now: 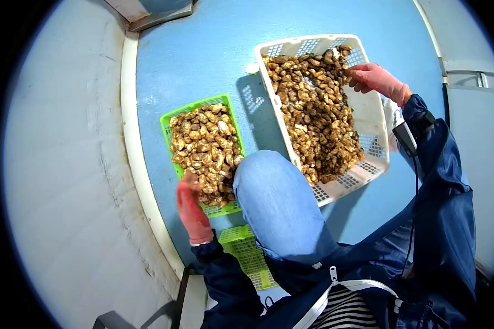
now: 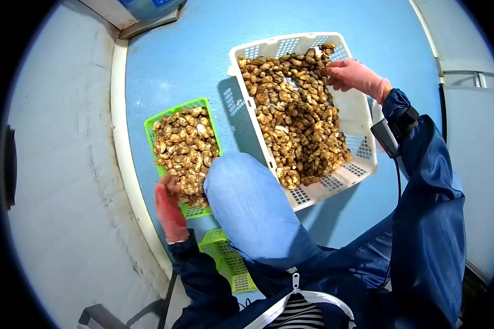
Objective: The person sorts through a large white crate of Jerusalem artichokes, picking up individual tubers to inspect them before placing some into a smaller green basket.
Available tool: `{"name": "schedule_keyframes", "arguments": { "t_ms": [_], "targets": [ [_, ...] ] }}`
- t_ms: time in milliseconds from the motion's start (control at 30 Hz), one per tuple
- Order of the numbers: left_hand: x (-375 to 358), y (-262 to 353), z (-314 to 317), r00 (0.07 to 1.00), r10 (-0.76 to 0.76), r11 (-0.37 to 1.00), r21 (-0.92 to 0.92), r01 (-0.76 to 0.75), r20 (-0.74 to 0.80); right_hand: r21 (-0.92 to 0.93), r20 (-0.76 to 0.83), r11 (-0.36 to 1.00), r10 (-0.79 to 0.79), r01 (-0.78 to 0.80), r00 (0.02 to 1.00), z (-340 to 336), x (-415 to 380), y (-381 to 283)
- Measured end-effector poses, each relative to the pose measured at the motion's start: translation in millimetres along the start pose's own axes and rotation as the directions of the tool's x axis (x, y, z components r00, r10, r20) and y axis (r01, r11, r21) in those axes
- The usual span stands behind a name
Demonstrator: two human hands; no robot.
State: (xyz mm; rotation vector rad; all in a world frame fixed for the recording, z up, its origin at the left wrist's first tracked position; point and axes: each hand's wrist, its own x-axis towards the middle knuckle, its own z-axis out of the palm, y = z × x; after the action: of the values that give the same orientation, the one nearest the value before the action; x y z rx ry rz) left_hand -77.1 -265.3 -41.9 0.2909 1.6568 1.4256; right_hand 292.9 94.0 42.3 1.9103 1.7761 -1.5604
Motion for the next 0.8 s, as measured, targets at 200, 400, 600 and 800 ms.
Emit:
{"name": "schedule_keyframes", "arguments": {
  "t_ms": [200,400,600,800],
  "targets": [
    [-20.9,112.6,79.4,0.976,0.179,0.847,-0.485,-0.216,-0.122,-0.293,-0.005,0.956,-0.009,0.007,1.0,31.4,33.5,2.3],
    [-44.7,71.3,228.7,0.996,-0.023,0.635,-0.768,0.079,0.084,-0.585,-0.171,0.806,-0.226,0.086,0.959,114.3,114.4,68.0],
    [-8.2,-42.8,276.0,0.963,-0.25,0.732,-0.67,0.122,-0.098,-0.525,-0.199,0.851,-0.139,0.014,0.97,118.4,125.3,62.3],
    [-7.5,-39.6,268.0,0.951,-0.306,0.665,-0.723,0.188,-0.035,-0.51,-0.187,0.86,-0.121,0.009,0.975,123.2,123.8,48.3]
  ]
}}
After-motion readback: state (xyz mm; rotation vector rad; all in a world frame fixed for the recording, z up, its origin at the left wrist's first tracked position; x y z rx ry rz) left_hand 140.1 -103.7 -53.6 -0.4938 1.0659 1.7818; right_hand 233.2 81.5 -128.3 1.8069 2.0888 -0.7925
